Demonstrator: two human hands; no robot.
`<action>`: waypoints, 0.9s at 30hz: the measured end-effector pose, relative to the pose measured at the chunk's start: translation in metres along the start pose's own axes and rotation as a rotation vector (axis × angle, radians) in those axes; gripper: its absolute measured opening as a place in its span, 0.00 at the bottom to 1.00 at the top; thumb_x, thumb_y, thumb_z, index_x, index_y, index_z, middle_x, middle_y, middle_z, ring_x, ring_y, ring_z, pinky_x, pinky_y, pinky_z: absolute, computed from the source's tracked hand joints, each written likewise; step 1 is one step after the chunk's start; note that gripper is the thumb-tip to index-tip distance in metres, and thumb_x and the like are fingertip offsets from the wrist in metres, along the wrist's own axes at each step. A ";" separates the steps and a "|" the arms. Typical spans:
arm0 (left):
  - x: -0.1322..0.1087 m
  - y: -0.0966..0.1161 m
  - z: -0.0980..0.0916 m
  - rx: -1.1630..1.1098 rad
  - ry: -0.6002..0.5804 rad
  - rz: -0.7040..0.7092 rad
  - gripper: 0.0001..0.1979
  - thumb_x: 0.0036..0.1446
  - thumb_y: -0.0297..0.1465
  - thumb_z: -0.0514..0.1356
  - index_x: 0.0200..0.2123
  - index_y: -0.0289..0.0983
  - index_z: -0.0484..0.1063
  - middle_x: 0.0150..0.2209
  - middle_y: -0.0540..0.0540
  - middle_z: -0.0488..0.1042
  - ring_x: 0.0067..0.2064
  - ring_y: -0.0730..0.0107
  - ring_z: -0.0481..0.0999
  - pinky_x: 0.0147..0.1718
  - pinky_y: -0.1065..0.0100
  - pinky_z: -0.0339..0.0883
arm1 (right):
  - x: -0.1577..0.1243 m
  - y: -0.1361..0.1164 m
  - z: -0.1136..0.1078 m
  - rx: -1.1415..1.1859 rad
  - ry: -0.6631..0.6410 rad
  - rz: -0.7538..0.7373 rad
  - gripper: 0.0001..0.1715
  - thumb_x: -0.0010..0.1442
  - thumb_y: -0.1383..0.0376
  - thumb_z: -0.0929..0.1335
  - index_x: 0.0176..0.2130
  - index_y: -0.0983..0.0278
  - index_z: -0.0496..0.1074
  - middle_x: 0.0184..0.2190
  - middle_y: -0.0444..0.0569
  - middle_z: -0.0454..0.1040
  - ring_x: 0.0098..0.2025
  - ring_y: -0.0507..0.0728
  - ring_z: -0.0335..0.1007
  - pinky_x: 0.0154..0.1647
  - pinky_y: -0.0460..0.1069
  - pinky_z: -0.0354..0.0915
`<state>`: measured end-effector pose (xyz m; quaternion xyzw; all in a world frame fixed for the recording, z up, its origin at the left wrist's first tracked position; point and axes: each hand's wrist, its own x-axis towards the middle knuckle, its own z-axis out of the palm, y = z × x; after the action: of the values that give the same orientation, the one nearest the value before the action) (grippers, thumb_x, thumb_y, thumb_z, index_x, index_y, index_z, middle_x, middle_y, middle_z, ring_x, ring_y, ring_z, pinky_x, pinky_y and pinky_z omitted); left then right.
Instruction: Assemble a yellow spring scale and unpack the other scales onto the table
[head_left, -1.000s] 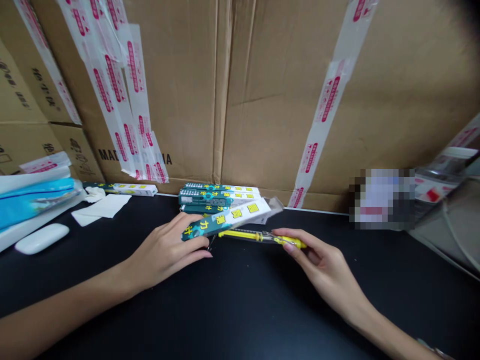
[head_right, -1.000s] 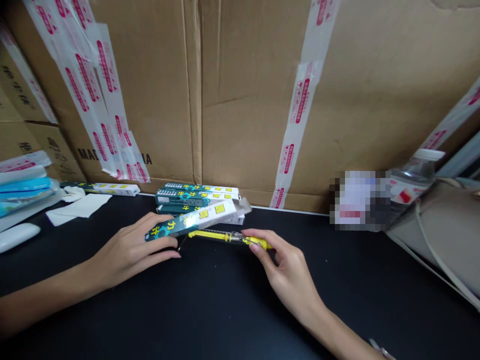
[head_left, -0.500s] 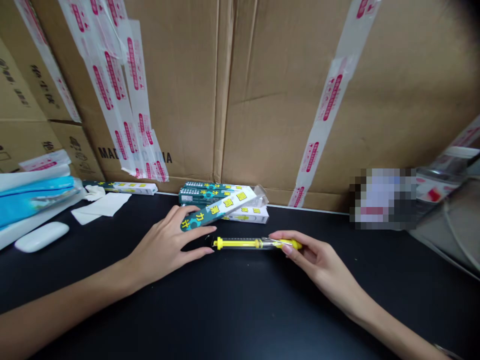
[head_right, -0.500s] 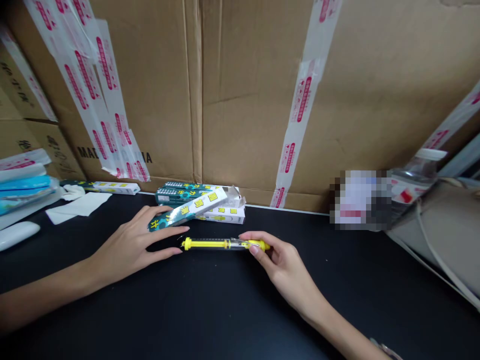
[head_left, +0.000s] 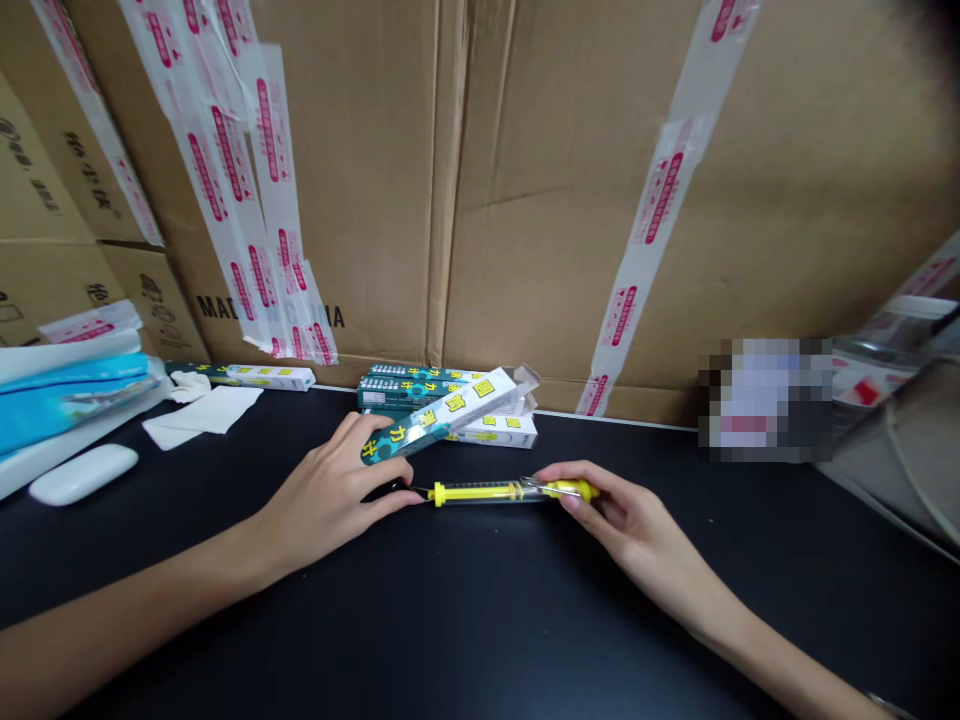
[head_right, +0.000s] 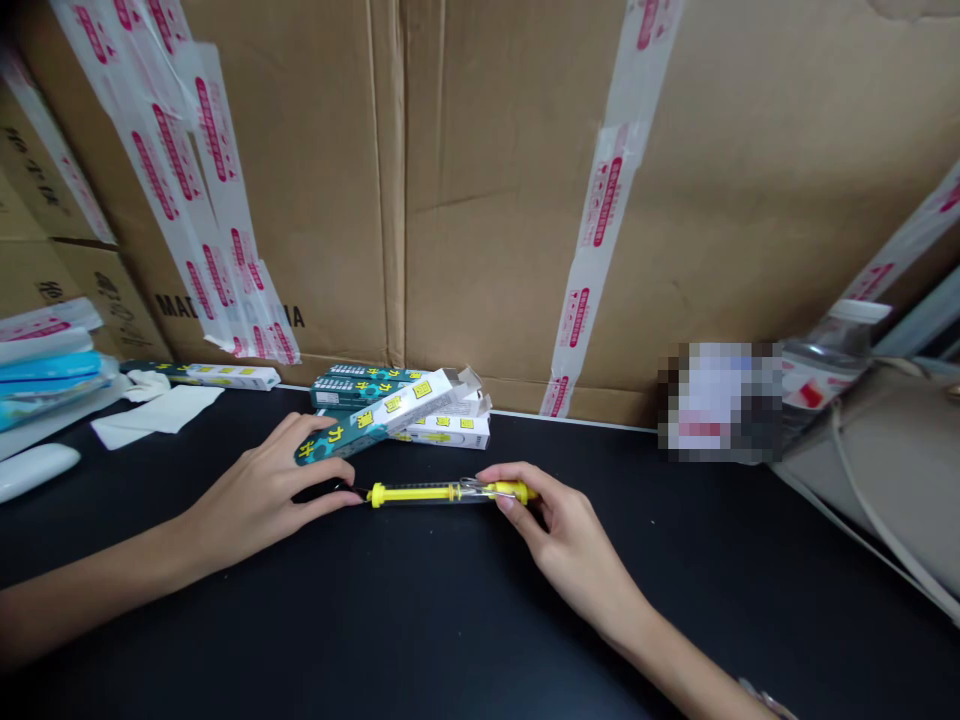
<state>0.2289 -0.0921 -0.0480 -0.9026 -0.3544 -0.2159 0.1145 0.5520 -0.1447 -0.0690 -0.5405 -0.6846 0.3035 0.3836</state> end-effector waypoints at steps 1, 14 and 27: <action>0.000 0.000 0.000 0.000 0.009 -0.004 0.11 0.65 0.41 0.60 0.37 0.43 0.79 0.54 0.38 0.63 0.53 0.48 0.68 0.39 0.53 0.75 | 0.000 -0.001 0.000 -0.043 0.001 -0.013 0.16 0.66 0.53 0.66 0.47 0.56 0.75 0.46 0.49 0.79 0.50 0.63 0.73 0.50 0.56 0.67; -0.001 -0.001 0.001 -0.039 0.053 0.039 0.10 0.64 0.42 0.62 0.43 0.49 0.81 0.55 0.40 0.64 0.54 0.50 0.70 0.43 0.54 0.75 | -0.005 -0.007 0.004 -0.242 0.046 -0.156 0.12 0.66 0.61 0.65 0.47 0.55 0.75 0.44 0.49 0.79 0.45 0.62 0.77 0.47 0.56 0.71; -0.002 0.003 -0.002 0.188 0.173 0.287 0.26 0.67 0.28 0.59 0.62 0.63 0.64 0.53 0.43 0.66 0.51 0.54 0.72 0.44 0.58 0.72 | -0.012 -0.005 0.009 -0.234 0.239 -0.223 0.34 0.58 0.49 0.74 0.56 0.57 0.60 0.49 0.54 0.77 0.47 0.63 0.77 0.49 0.58 0.74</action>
<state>0.2292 -0.0960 -0.0475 -0.9073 -0.2295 -0.2401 0.2578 0.5435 -0.1575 -0.0721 -0.5344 -0.7205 0.1113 0.4277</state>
